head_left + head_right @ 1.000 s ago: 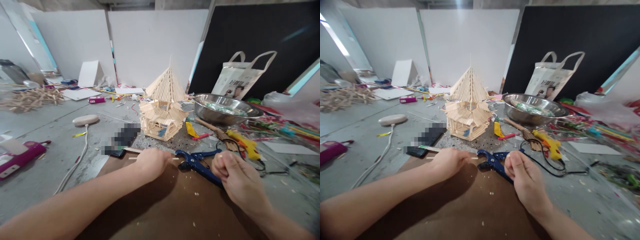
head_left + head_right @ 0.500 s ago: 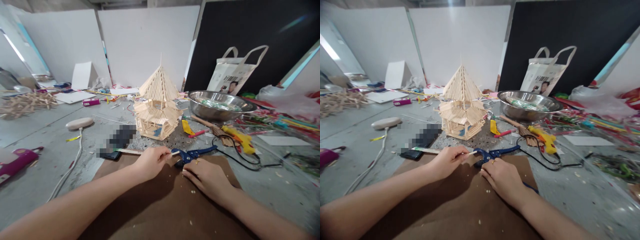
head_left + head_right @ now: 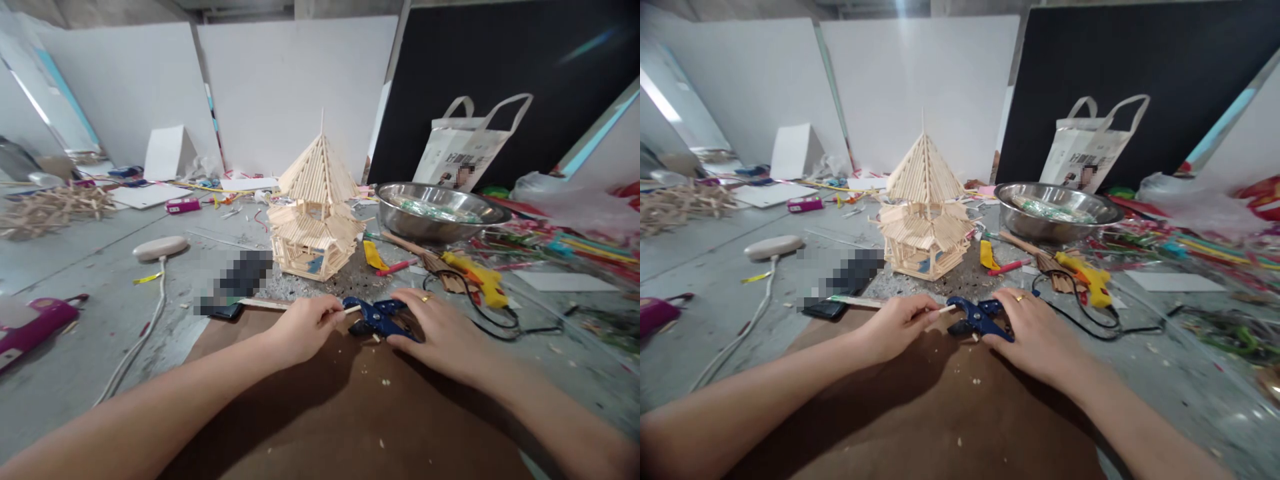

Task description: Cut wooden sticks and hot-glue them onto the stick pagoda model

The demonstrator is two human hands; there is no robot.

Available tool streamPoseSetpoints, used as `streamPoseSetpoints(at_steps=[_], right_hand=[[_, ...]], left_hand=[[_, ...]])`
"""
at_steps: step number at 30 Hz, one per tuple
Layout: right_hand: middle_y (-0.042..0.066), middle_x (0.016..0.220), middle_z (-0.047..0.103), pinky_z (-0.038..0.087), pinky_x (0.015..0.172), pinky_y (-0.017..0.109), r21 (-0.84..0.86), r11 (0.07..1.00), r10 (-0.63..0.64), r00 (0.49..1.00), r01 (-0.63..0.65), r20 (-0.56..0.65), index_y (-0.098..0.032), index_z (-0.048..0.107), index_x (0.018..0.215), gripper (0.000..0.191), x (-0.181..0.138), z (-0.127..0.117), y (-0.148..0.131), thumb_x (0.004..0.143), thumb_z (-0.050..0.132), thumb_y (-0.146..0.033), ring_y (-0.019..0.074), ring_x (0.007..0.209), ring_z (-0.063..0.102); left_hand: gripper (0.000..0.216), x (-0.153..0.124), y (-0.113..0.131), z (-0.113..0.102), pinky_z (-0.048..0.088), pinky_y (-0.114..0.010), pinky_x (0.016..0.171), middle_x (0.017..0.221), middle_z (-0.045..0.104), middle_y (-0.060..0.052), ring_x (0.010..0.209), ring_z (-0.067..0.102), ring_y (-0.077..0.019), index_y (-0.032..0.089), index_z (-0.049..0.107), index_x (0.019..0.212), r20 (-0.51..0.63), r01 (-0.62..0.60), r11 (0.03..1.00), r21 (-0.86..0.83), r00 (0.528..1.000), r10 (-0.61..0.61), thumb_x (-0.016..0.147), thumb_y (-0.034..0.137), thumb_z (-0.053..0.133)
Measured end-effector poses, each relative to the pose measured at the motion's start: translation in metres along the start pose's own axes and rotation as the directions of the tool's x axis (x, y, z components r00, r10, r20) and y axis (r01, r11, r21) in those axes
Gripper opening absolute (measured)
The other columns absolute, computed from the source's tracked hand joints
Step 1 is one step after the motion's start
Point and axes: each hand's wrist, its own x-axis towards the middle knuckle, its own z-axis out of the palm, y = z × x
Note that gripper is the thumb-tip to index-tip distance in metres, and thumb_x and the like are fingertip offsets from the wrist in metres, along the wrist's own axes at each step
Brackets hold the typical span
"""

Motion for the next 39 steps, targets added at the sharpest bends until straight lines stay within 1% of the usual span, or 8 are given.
streamPoseSetpoints(at_steps=[2,8,12,15,20,29,35,39], right_hand=[[0.015,0.117,0.049,0.036,0.086,0.043,-0.044,0.999,-0.021,0.999,0.023,0.045,-0.014,0.044,0.115,0.057,-0.002,0.004,0.007,0.067,0.052,-0.046,0.0286,0.107,0.044],[0.015,0.112,0.051,0.026,0.092,0.049,-0.139,0.989,-0.022,0.991,0.040,0.129,-0.013,0.046,0.115,0.058,-0.003,0.007,0.004,0.061,0.053,-0.030,0.0292,0.102,0.047],[0.015,0.103,0.053,0.034,0.088,0.042,-0.135,0.991,-0.006,0.995,0.019,0.097,-0.012,0.051,0.106,0.049,0.000,0.004,-0.001,0.061,0.051,-0.032,0.0272,0.096,0.049],[0.014,0.104,0.051,0.040,0.081,0.036,-0.085,0.995,0.046,0.999,-0.043,0.028,-0.013,0.050,0.106,0.046,0.002,0.002,0.001,0.065,0.049,-0.034,0.0243,0.092,0.052],[0.012,0.109,0.052,0.041,0.082,0.036,0.056,0.995,0.086,0.994,-0.082,-0.069,-0.015,0.045,0.111,0.048,0.002,-0.006,0.003,0.069,0.048,-0.038,0.0239,0.096,0.052],[0.009,0.109,0.055,0.043,0.083,0.036,0.359,0.931,0.071,0.997,-0.070,0.011,-0.017,0.045,0.111,0.047,-0.002,-0.018,-0.019,0.067,0.051,-0.031,0.0222,0.097,0.053],[0.009,0.106,0.057,0.045,0.079,0.033,0.395,0.918,0.025,0.999,-0.041,0.047,-0.017,0.046,0.111,0.044,-0.003,-0.019,-0.023,0.070,0.050,-0.032,0.0204,0.094,0.055],[0.009,0.105,0.059,0.045,0.079,0.033,0.380,0.925,0.009,0.999,-0.029,0.052,-0.016,0.048,0.111,0.043,-0.003,-0.019,-0.023,0.071,0.049,-0.033,0.0198,0.093,0.056]], left_hand=[[0.025,0.000,0.000,0.000,0.034,-0.020,0.054,0.065,0.055,0.000,0.059,0.044,-0.0088,0.014,0.057,0.080,-0.004,0.007,0.999,-0.040,1.000,-0.007,0.081,0.028,0.036],[0.024,0.002,0.001,0.000,0.030,-0.018,0.048,0.055,0.046,0.003,0.052,0.040,-0.0067,0.014,0.055,0.074,-0.008,0.091,0.971,-0.221,0.995,-0.095,0.079,0.032,0.039],[0.025,0.002,0.003,0.000,0.027,-0.018,0.044,0.048,0.040,0.006,0.044,0.035,-0.0050,0.014,0.051,0.072,0.015,0.146,0.916,-0.373,0.988,-0.152,0.079,0.034,0.039],[0.024,0.002,0.004,-0.001,0.026,-0.017,0.042,0.046,0.037,0.007,0.041,0.032,-0.0039,0.014,0.048,0.071,-0.004,0.150,0.868,-0.474,0.985,-0.173,0.079,0.034,0.039],[0.024,0.003,0.004,0.000,0.025,-0.016,0.041,0.046,0.036,0.007,0.040,0.030,-0.0025,0.014,0.047,0.069,-0.064,0.099,0.779,-0.619,0.982,-0.175,0.079,0.034,0.041],[0.023,0.001,0.004,0.004,0.022,-0.016,0.039,0.043,0.036,0.008,0.037,0.028,-0.0014,0.014,0.046,0.071,-0.023,0.060,0.647,-0.760,0.993,-0.119,0.079,0.035,0.043],[0.023,0.000,0.005,0.006,0.022,-0.016,0.039,0.044,0.038,0.008,0.037,0.028,-0.0008,0.014,0.045,0.068,-0.039,0.019,0.658,-0.752,0.997,-0.073,0.078,0.034,0.044],[0.021,0.000,0.007,0.005,0.021,-0.016,0.038,0.045,0.037,0.009,0.037,0.028,-0.0012,0.014,0.046,0.076,-0.048,-0.011,0.629,-0.777,0.998,-0.043,0.078,0.034,0.045]])
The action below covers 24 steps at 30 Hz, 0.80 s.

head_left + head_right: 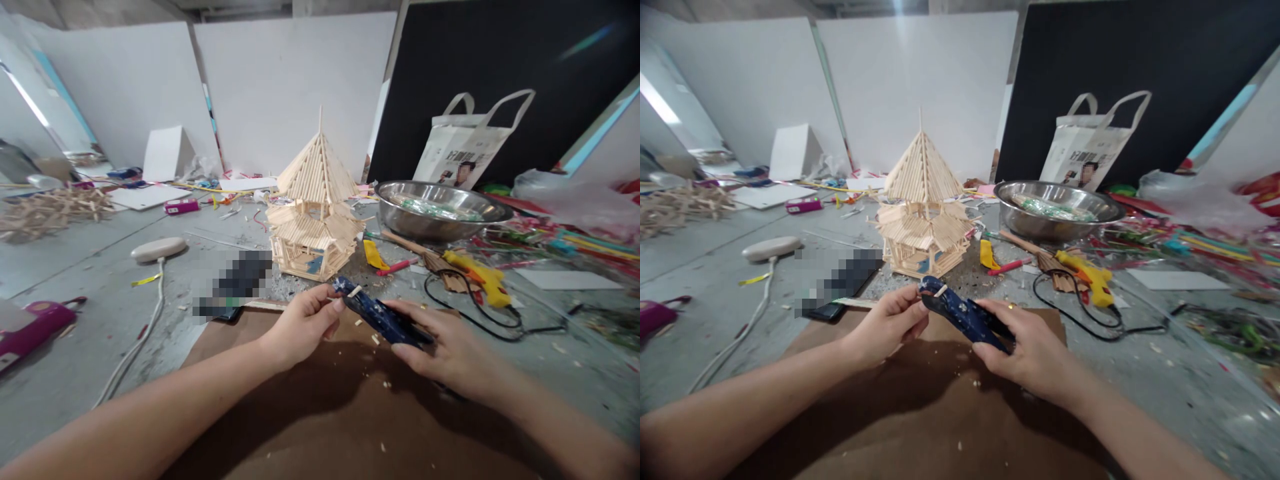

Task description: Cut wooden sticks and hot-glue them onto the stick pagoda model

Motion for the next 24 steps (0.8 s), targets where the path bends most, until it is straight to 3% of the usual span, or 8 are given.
streamPoseSetpoints(at_steps=[24], right_hand=[[0.009,0.110,0.056,0.042,0.084,0.032,0.100,0.995,0.015,0.999,-0.019,0.044,-0.016,0.046,0.112,0.040,-0.0012,0.0048,0.0014,0.077,0.044,-0.035,0.0200,0.100,0.052]], left_hand=[[0.020,0.0015,0.0005,-0.0006,0.022,-0.016,0.038,0.043,0.035,0.009,0.037,0.028,-0.0014,0.014,0.045,0.070,-0.026,0.005,1.000,-0.003,1.000,-0.005,0.079,0.033,0.045]])
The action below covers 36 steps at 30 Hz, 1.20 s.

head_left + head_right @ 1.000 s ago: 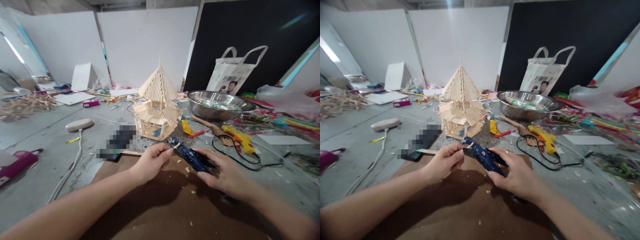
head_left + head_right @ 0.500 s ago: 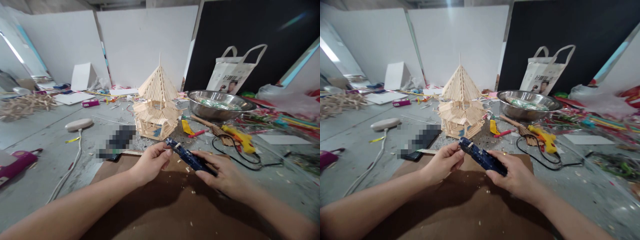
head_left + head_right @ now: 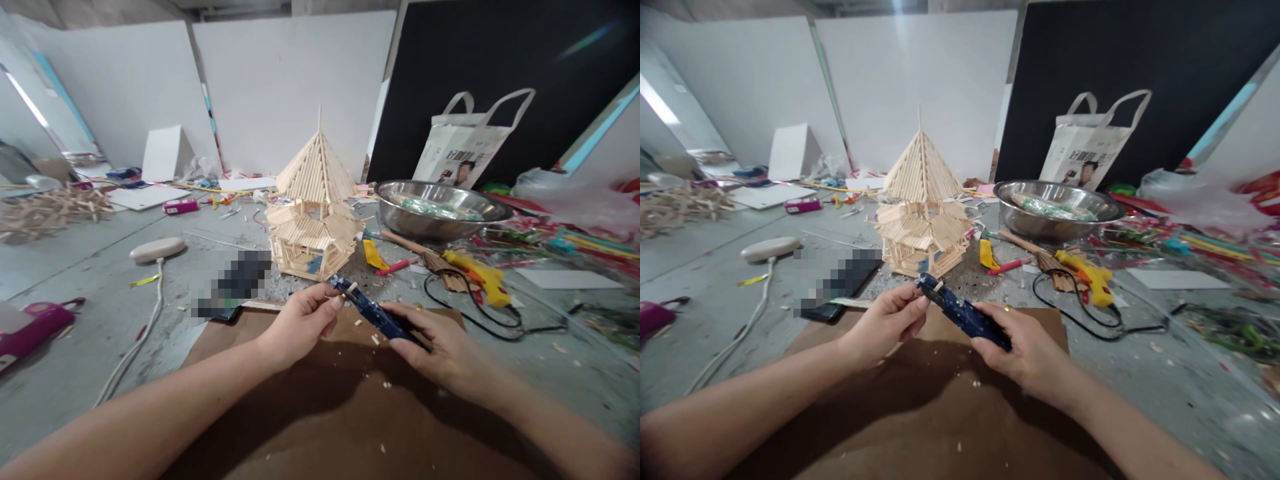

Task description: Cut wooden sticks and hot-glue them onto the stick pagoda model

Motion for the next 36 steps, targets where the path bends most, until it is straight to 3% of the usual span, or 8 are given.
streamPoseSetpoints(at_steps=[8,21,31,36], right_hand=[[0.011,0.113,0.052,0.040,0.085,0.036,-0.056,0.995,-0.081,0.997,0.081,0.014,-0.017,0.039,0.116,0.038,-0.001,0.001,-0.005,0.080,0.038,-0.029,0.0218,0.103,0.049],[0.009,0.116,0.050,0.039,0.087,0.033,-0.076,0.994,-0.071,0.996,0.074,0.046,-0.019,0.035,0.119,0.039,-0.002,-0.003,-0.013,0.082,0.036,-0.028,0.0195,0.105,0.047],[0.010,0.109,0.055,0.042,0.081,0.034,-0.084,0.994,-0.062,0.997,0.065,0.041,-0.019,0.041,0.114,0.034,0.001,0.001,-0.009,0.083,0.034,-0.030,0.0205,0.099,0.052],[0.012,0.110,0.055,0.043,0.081,0.037,-0.142,0.990,-0.014,1.000,0.015,0.008,-0.015,0.041,0.116,0.050,0.002,0.007,-0.002,0.073,0.050,-0.040,0.0238,0.100,0.053]], left_hand=[[0.021,-0.002,0.000,0.000,0.023,-0.016,0.040,0.046,0.035,0.009,0.039,0.029,-0.0017,0.014,0.047,0.073,-0.011,-0.003,0.999,0.040,1.000,0.004,0.078,0.035,0.045],[0.023,-0.002,0.002,0.002,0.023,-0.017,0.041,0.045,0.035,0.008,0.039,0.029,-0.0021,0.014,0.050,0.078,-0.048,0.005,0.996,0.084,0.999,-0.001,0.077,0.036,0.046],[0.022,0.001,-0.001,0.000,0.022,-0.017,0.040,0.045,0.036,0.008,0.039,0.028,-0.0022,0.014,0.049,0.079,-0.068,0.041,0.995,0.094,0.997,-0.035,0.079,0.035,0.043],[0.024,-0.001,0.000,0.000,0.024,-0.017,0.041,0.045,0.036,0.008,0.041,0.030,-0.0027,0.014,0.046,0.070,-0.050,0.018,0.986,0.165,0.999,-0.010,0.078,0.037,0.043]])
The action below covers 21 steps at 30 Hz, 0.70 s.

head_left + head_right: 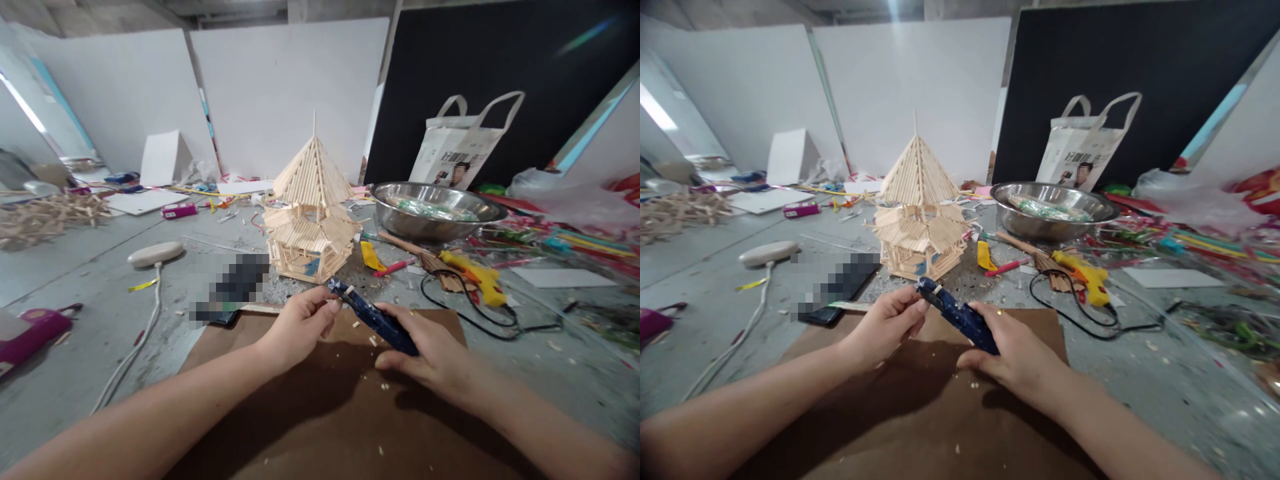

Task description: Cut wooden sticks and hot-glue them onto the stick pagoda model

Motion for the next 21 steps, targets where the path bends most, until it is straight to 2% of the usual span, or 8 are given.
streamPoseSetpoints(at_steps=[3,6,10,12,14,21], right_hand=[[0.011,0.105,0.059,0.044,0.080,0.036,-0.032,0.999,-0.003,0.999,0.002,-0.053,-0.016,0.043,0.113,0.045,-0.001,0.004,0.001,0.072,0.051,-0.030,0.0224,0.094,0.056],[0.009,0.101,0.060,0.044,0.078,0.033,-0.042,0.999,-0.020,0.995,0.016,-0.100,-0.016,0.045,0.111,0.041,-0.003,0.007,0.000,0.070,0.047,-0.019,0.0207,0.090,0.057],[0.007,0.095,0.062,0.045,0.071,0.030,0.000,1.000,-0.011,0.999,0.011,-0.053,-0.019,0.046,0.107,0.038,-0.003,0.005,-0.007,0.069,0.045,-0.014,0.0192,0.084,0.059],[0.007,0.095,0.062,0.045,0.070,0.030,0.032,0.999,-0.009,0.999,0.010,-0.037,-0.020,0.047,0.107,0.039,-0.003,0.003,-0.010,0.069,0.045,-0.013,0.0189,0.083,0.059],[0.006,0.096,0.062,0.045,0.070,0.030,0.050,0.999,-0.006,0.999,0.007,-0.033,-0.021,0.047,0.108,0.041,-0.003,0.002,-0.012,0.067,0.046,-0.013,0.0192,0.084,0.059],[0.009,0.099,0.061,0.044,0.072,0.032,0.014,1.000,0.020,0.998,-0.019,-0.059,-0.018,0.045,0.110,0.042,-0.001,0.005,-0.015,0.068,0.047,-0.017,0.0212,0.087,0.059]], left_hand=[[0.025,-0.001,0.002,0.001,0.025,-0.017,0.042,0.045,0.036,0.008,0.041,0.031,-0.0029,0.014,0.044,0.068,0.016,-0.008,1.000,-0.021,1.000,0.008,0.078,0.037,0.044],[0.022,-0.003,0.004,0.003,0.029,-0.018,0.045,0.048,0.039,0.007,0.043,0.035,-0.0037,0.014,0.046,0.083,0.060,0.003,0.994,-0.106,0.998,0.003,0.076,0.035,0.049],[0.037,-0.004,0.009,0.008,0.038,-0.021,0.063,0.079,0.055,-0.001,0.072,0.050,-0.0096,0.015,0.047,0.095,0.063,-0.005,0.983,-0.183,0.998,0.017,0.065,0.030,0.062],[0.038,-0.004,0.011,0.011,0.039,-0.023,0.069,0.084,0.057,-0.003,0.079,0.051,-0.0123,0.014,0.049,0.091,0.021,0.019,0.983,-0.183,1.000,-0.015,0.061,0.031,0.065],[0.034,-0.003,0.012,0.013,0.039,-0.024,0.068,0.081,0.058,-0.003,0.076,0.052,-0.0127,0.014,0.051,0.085,-0.015,0.038,0.986,-0.161,0.999,-0.041,0.060,0.033,0.065],[0.027,-0.004,0.016,0.013,0.040,-0.023,0.061,0.076,0.060,-0.002,0.069,0.053,-0.0118,0.013,0.053,0.077,-0.082,-0.022,0.997,-0.069,0.996,0.016,0.063,0.035,0.063]])
